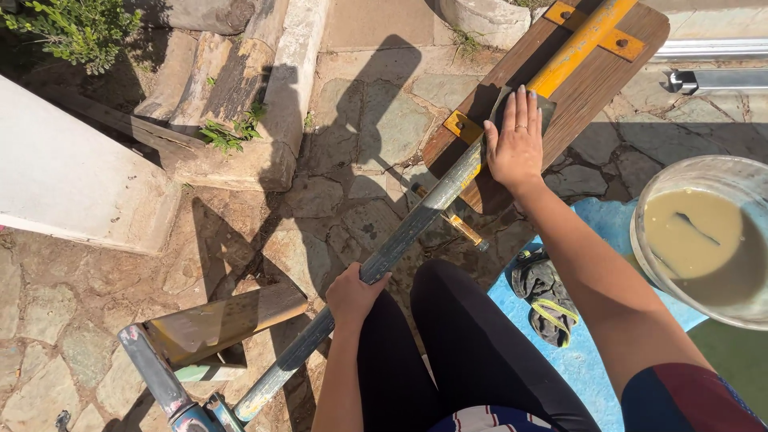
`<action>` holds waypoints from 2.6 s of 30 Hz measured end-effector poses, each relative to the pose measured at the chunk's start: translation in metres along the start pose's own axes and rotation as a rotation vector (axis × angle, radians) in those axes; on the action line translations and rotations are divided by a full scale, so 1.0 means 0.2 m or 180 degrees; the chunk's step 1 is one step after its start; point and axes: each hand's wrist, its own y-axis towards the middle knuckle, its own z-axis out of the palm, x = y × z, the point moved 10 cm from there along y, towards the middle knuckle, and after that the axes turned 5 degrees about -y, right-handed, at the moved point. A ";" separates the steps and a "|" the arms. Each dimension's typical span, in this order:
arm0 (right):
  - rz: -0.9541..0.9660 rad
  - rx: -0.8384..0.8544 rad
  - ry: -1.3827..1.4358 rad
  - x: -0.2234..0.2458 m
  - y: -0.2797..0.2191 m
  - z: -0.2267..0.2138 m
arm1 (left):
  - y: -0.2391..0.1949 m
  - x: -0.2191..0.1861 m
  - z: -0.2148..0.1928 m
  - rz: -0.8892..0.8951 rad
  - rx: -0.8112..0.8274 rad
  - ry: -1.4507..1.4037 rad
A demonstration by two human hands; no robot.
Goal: The person wets a sanding block and the metal pole, then uses the wet sanding block to sand the metal pole.
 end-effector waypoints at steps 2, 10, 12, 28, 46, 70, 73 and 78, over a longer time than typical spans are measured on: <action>0.0349 -0.0254 0.0242 0.05 -0.04 0.11 | 0.00 0.00 0.00 -0.0008 -0.0013 0.0010; 0.0281 -0.0115 0.1244 0.70 -0.55 0.23 | 0.00 0.00 -0.01 -0.0084 0.0140 0.0028; 0.0702 -0.0265 0.1024 0.48 -0.30 0.19 | 0.01 0.01 0.01 -0.0006 0.0121 0.0001; 0.0960 -0.0292 0.0897 -0.01 0.08 0.14 | 0.04 0.08 0.08 -0.0120 0.0075 0.0429; 0.1280 -0.0849 0.1993 0.45 -0.48 0.24 | 0.01 -0.01 0.01 -0.0019 0.0019 -0.0054; 0.1453 -0.0796 0.1363 -0.03 0.01 0.18 | 0.04 0.10 0.09 -0.0146 0.0015 0.0509; 0.1210 -0.0832 0.1381 0.36 -0.33 0.18 | 0.01 0.00 -0.01 -0.0046 0.0035 -0.0026; 0.0881 -0.0618 0.1457 0.49 -0.39 0.24 | 0.00 -0.01 -0.02 -0.0056 0.0073 0.0025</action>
